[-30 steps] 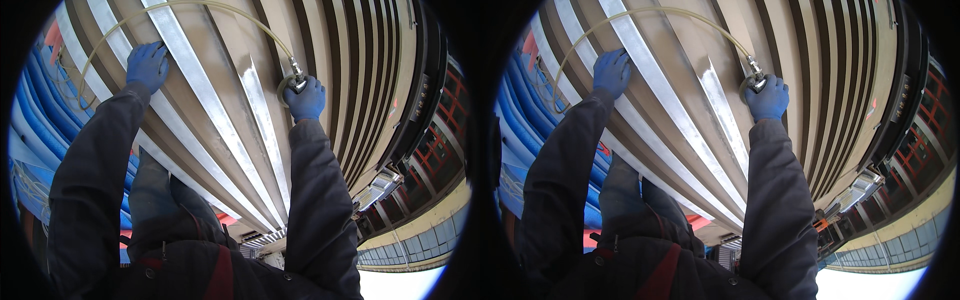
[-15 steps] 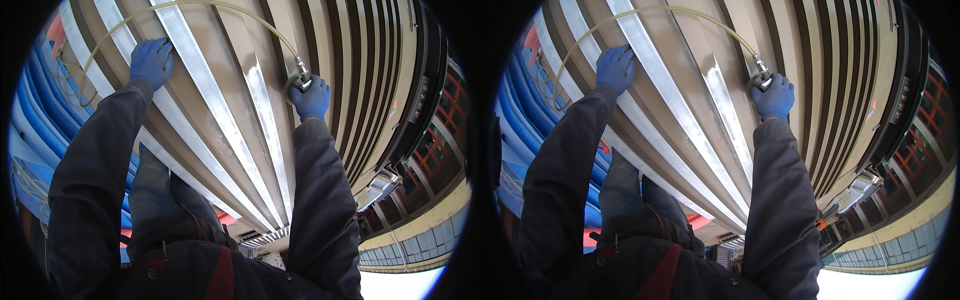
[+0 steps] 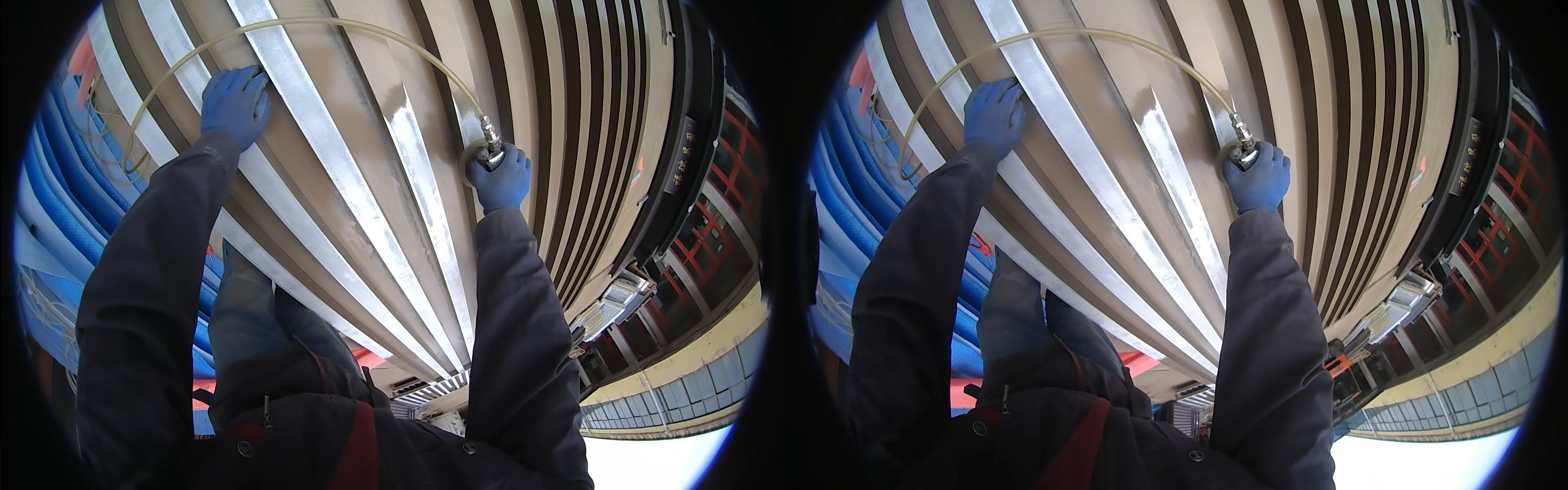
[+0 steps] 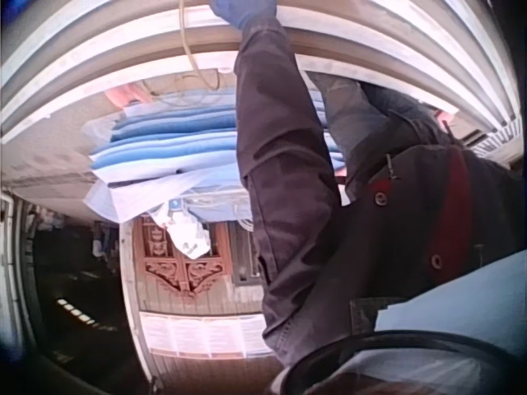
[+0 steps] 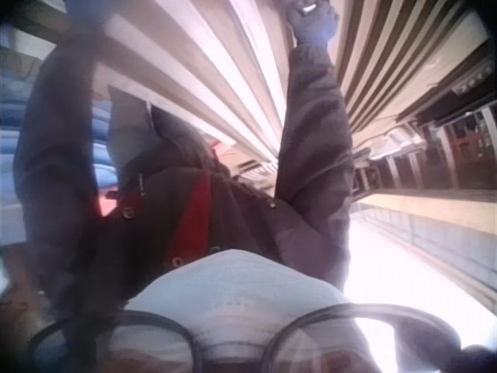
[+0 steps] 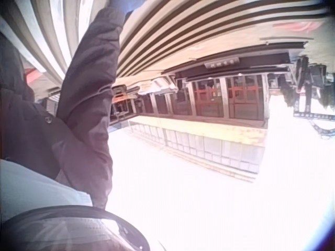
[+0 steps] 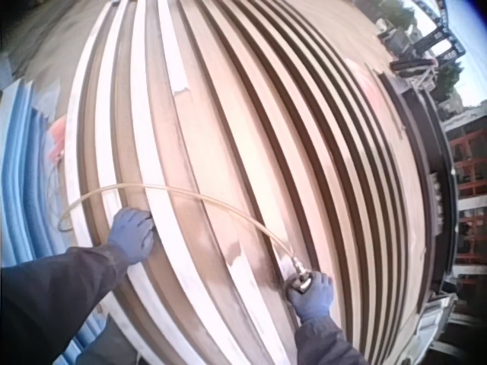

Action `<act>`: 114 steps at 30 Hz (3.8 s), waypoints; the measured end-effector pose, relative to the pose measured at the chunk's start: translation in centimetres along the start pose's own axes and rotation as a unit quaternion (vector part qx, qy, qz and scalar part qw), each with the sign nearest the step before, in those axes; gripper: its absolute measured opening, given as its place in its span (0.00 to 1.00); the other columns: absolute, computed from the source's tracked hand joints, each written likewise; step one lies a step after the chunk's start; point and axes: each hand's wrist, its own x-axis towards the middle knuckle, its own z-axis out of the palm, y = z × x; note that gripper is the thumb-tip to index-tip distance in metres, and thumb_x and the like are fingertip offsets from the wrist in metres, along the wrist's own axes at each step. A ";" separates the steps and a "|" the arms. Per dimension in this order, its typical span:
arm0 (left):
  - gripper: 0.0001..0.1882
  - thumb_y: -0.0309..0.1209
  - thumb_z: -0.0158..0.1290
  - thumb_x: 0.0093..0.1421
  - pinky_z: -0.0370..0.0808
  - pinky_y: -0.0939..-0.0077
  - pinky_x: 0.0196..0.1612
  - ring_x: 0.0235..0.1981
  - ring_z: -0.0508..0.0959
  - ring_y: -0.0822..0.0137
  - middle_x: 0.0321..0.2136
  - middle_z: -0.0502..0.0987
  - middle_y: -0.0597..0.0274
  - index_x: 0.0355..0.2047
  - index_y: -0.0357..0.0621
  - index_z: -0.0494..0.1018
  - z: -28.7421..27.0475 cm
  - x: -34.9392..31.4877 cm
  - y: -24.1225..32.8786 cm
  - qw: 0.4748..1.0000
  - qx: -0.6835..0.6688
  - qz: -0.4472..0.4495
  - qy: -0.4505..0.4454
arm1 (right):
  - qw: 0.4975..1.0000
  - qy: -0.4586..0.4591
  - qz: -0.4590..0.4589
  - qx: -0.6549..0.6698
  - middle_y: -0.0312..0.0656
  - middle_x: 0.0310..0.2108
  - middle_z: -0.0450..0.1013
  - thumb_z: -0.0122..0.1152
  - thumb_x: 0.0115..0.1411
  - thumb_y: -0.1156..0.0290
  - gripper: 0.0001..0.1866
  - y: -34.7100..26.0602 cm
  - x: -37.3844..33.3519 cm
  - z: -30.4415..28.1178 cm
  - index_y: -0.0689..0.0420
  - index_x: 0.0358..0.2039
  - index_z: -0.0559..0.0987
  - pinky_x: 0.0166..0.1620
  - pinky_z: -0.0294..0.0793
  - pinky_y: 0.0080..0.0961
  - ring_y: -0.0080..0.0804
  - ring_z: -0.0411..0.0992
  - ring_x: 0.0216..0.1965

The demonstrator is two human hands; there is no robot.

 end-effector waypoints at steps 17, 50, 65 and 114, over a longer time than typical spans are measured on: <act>0.20 0.37 0.59 0.68 0.68 0.50 0.72 0.64 0.78 0.52 0.62 0.81 0.59 0.58 0.46 0.83 0.7 -0.2 -0.5 0.999 0.035 -0.020 -0.035 | 0.995 -0.042 0.084 -0.021 0.49 0.47 0.80 0.79 0.52 0.50 0.29 4.1 -4.8 -0.3 0.53 0.49 0.83 0.55 0.80 0.50 0.54 0.78 0.51; 0.18 0.38 0.59 0.65 0.66 0.46 0.70 0.57 0.77 0.49 0.58 0.79 0.56 0.52 0.44 0.83 -1.2 0.9 1.0 1.000 0.009 0.013 -0.018 | 0.992 0.026 0.098 0.081 0.45 0.45 0.79 0.80 0.55 0.58 0.21 2.6 -5.1 -0.1 0.52 0.46 0.83 0.51 0.78 0.50 0.52 0.77 0.48; 0.17 0.37 0.58 0.66 0.68 0.44 0.68 0.61 0.77 0.48 0.60 0.80 0.56 0.54 0.48 0.83 -0.4 0.4 0.2 0.999 -0.014 0.004 -0.048 | 0.993 -0.016 0.121 0.003 0.48 0.48 0.80 0.77 0.55 0.56 0.25 6.6 -8.3 0.3 0.53 0.50 0.83 0.53 0.79 0.50 0.55 0.77 0.50; 0.17 0.37 0.57 0.72 0.58 0.49 0.81 0.61 0.80 0.57 0.59 0.83 0.61 0.57 0.50 0.84 2.3 -6.8 6.3 0.998 0.055 0.037 0.019 | 0.991 -0.126 0.042 -0.023 0.47 0.52 0.80 0.81 0.54 0.44 0.32 15.1 -15.4 -0.8 0.51 0.52 0.84 0.58 0.80 0.47 0.51 0.77 0.56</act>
